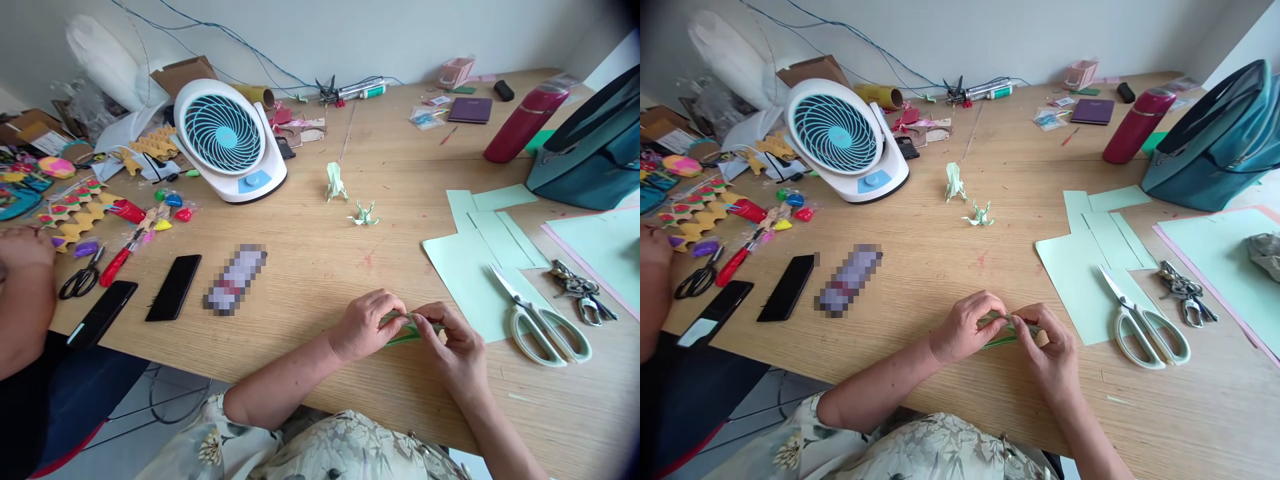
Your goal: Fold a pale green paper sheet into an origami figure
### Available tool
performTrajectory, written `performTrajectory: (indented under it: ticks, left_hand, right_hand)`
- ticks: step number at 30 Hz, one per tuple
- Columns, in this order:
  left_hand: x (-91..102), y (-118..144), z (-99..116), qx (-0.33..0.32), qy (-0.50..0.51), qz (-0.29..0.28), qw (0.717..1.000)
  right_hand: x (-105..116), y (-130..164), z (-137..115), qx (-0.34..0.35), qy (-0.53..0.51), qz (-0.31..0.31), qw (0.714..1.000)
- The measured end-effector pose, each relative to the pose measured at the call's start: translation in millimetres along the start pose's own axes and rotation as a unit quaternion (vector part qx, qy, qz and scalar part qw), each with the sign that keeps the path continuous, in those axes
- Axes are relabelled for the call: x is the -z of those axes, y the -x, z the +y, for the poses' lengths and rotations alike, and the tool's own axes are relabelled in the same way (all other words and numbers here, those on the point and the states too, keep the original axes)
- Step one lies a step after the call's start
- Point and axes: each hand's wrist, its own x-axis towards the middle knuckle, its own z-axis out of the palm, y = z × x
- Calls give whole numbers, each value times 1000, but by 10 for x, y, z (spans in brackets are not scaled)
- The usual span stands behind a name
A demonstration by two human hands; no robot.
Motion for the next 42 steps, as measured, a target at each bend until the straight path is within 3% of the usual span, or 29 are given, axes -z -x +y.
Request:
performTrajectory:
  ticks: [15,24,33,42]
  left_hand:
    - [1,-23,-32,-16,-26,-14,999]
    - [33,-25,-45,-19,1,22,1000]
    - [32,-30,-75,-8,14,10,1000]
    - [26,-13,-84,-7,30,11,999]
  right_hand:
    - [15,-33,31,53,2,7,999]
    - [44,-18,50,11,-25,37,999]
    - [30,-17,65,15,-20,3,1000]
    - [37,-23,56,9,-43,8,999]
